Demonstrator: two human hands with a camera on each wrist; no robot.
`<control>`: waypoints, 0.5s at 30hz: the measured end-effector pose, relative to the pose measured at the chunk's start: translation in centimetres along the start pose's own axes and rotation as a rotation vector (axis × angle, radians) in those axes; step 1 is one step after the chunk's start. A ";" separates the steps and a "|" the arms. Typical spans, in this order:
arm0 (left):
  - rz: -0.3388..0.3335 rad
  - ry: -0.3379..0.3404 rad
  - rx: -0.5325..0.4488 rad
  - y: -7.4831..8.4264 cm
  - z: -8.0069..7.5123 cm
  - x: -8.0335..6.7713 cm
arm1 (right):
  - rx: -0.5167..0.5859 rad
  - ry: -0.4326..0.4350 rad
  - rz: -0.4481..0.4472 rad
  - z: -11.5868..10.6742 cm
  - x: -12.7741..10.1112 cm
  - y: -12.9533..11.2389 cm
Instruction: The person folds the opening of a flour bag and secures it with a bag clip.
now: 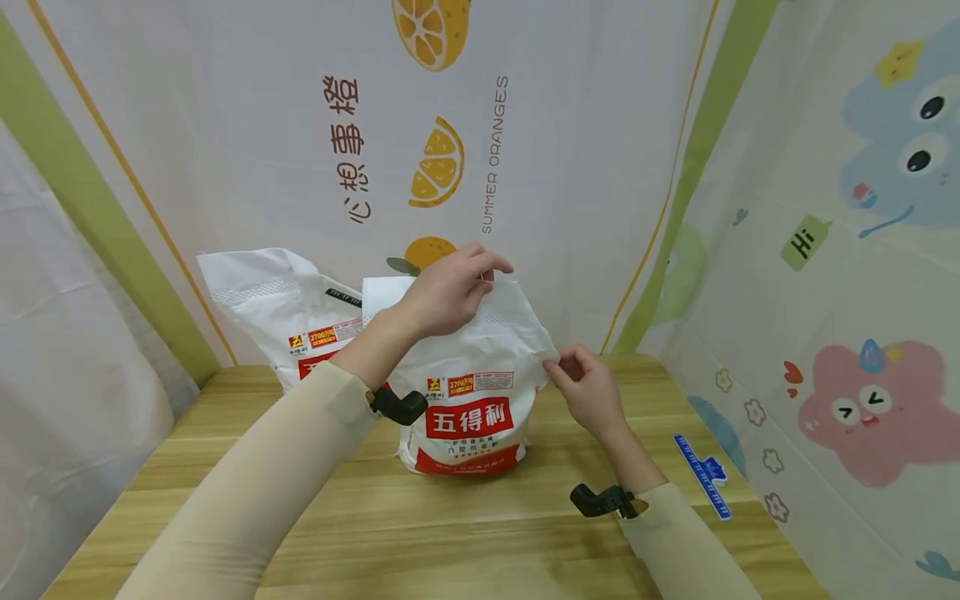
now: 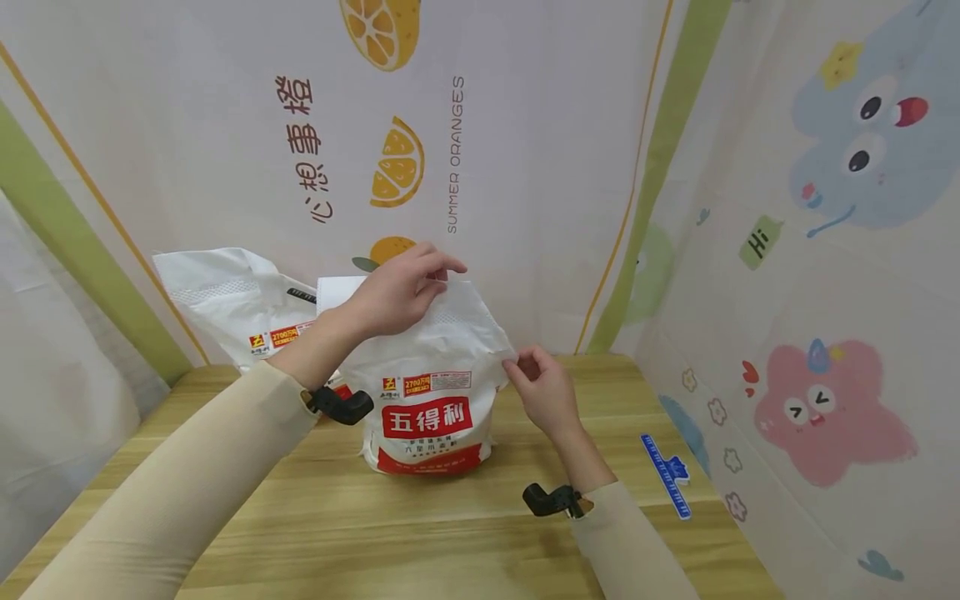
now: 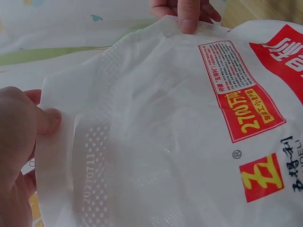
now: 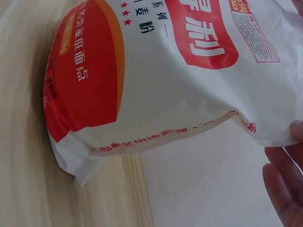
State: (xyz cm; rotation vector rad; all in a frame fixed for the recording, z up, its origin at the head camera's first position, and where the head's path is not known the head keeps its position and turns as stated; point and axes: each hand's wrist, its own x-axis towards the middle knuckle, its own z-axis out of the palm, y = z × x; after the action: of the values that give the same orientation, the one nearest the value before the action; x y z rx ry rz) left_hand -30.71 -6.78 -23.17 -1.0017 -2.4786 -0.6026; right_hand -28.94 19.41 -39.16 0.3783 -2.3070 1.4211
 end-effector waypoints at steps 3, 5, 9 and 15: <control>0.007 0.013 -0.013 0.1 0.0 -0.2 | -0.027 0.018 -0.024 0.0 -0.2 -0.1; 0.012 0.017 -0.022 0.1 0.0 -0.2 | -0.043 0.030 -0.037 0.1 -0.2 -0.1; 0.005 -0.002 -0.049 -0.1 0.0 -0.4 | -0.018 0.003 -0.013 0.3 -0.2 0.0; 0.013 -0.043 -0.057 -0.4 -0.1 -0.2 | 0.091 -0.078 0.043 0.9 0.0 0.2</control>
State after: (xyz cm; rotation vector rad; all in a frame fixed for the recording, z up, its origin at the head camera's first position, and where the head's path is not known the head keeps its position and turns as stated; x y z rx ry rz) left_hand -30.84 -7.22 -23.28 -1.0626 -2.5032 -0.6571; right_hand -29.21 18.69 -39.70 0.4207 -2.3297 1.5627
